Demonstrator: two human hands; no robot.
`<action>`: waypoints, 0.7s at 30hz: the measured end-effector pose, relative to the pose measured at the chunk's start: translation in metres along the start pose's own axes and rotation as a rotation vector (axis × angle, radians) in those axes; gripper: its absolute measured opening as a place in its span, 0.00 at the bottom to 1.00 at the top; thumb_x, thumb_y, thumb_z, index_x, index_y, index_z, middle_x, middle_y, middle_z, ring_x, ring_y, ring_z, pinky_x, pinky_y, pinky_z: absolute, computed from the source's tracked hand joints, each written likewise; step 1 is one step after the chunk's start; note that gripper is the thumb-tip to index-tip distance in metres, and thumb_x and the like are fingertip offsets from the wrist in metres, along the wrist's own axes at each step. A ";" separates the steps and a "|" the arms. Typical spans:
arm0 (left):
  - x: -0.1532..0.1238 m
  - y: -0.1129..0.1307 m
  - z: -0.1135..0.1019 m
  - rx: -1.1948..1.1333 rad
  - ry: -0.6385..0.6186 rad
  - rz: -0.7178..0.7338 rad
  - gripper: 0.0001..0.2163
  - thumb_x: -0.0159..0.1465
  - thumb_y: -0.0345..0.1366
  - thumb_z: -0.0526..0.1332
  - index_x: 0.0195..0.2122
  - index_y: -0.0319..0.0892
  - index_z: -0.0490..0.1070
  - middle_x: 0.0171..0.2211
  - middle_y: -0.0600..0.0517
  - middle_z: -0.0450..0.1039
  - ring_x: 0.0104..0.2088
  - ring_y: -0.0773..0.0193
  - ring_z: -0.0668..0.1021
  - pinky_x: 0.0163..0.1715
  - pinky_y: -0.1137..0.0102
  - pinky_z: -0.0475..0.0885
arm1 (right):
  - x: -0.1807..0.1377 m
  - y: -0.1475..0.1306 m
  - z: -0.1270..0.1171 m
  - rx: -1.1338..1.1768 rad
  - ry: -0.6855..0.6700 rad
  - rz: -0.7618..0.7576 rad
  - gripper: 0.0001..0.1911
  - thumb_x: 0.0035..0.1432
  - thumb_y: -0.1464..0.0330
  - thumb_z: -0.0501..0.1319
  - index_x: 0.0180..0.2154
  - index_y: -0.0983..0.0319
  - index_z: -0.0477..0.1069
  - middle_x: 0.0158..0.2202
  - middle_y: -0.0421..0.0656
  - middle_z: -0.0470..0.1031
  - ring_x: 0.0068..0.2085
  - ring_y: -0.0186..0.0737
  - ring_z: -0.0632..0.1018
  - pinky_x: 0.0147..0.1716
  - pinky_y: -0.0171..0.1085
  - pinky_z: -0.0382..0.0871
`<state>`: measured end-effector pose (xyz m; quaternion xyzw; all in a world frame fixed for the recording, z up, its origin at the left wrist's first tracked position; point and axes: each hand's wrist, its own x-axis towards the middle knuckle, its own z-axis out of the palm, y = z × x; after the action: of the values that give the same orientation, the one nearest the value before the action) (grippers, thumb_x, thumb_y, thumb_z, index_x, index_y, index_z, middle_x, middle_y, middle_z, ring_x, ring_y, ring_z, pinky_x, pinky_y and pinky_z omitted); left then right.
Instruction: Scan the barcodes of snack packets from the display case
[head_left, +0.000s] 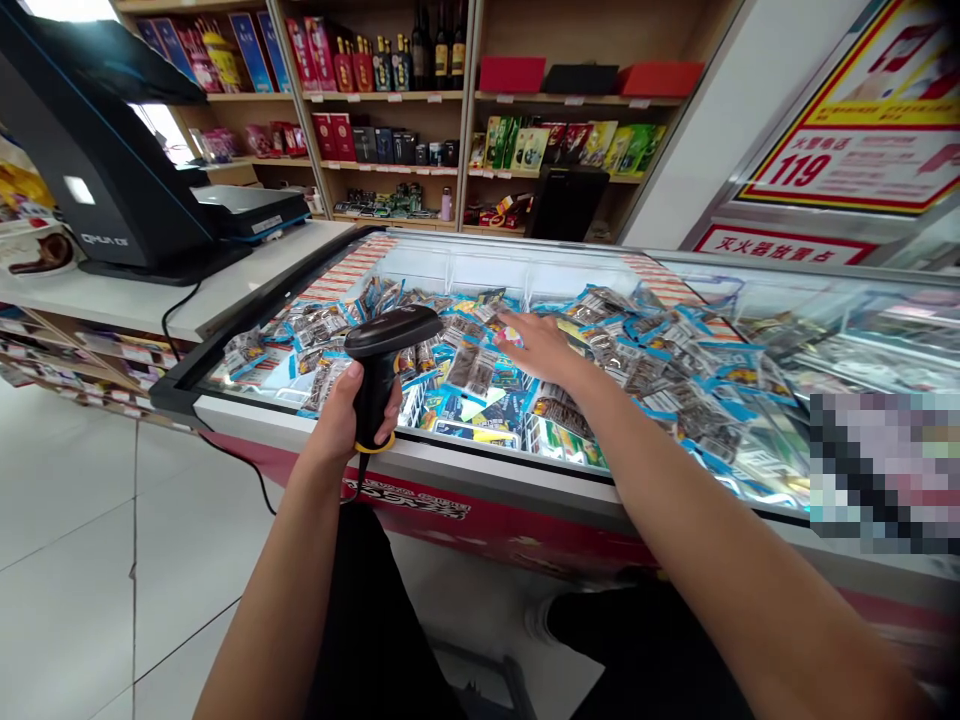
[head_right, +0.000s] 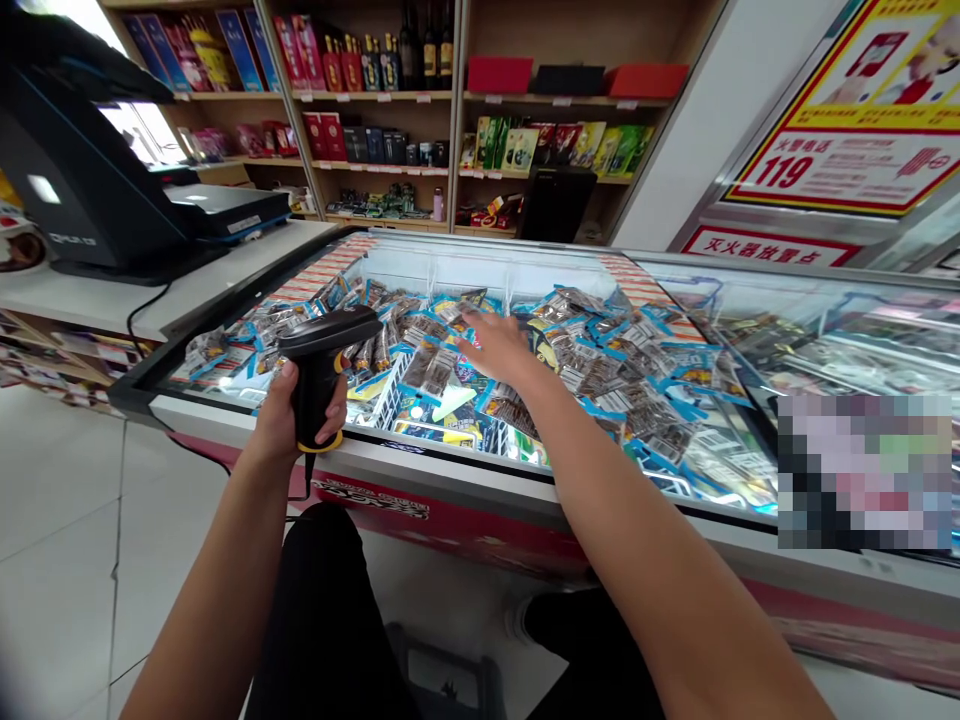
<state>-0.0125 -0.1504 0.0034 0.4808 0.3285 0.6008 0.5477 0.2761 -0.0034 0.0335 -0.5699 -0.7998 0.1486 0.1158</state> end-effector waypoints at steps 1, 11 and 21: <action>0.000 0.000 0.000 -0.004 0.006 -0.003 0.35 0.63 0.72 0.69 0.48 0.42 0.76 0.21 0.59 0.69 0.11 0.71 0.63 0.10 0.74 0.52 | 0.001 0.001 -0.001 0.074 -0.023 -0.057 0.39 0.79 0.45 0.53 0.83 0.48 0.59 0.84 0.50 0.60 0.82 0.71 0.61 0.75 0.67 0.64; 0.002 -0.001 -0.004 -0.045 -0.039 0.023 0.34 0.63 0.71 0.71 0.49 0.41 0.78 0.21 0.58 0.70 0.10 0.71 0.64 0.10 0.74 0.55 | 0.014 0.085 -0.038 -0.144 0.378 0.360 0.39 0.75 0.55 0.62 0.78 0.66 0.67 0.78 0.69 0.64 0.78 0.82 0.62 0.73 0.75 0.58; 0.003 -0.002 -0.004 -0.035 -0.037 0.042 0.34 0.63 0.71 0.70 0.48 0.41 0.77 0.21 0.58 0.70 0.10 0.71 0.64 0.09 0.75 0.55 | 0.018 0.106 -0.043 -0.229 0.437 0.408 0.20 0.76 0.63 0.57 0.54 0.66 0.85 0.56 0.64 0.84 0.59 0.69 0.82 0.61 0.58 0.74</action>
<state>-0.0158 -0.1471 0.0011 0.4890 0.2974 0.6088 0.5494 0.3787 0.0505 0.0339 -0.7462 -0.6368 -0.0482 0.1880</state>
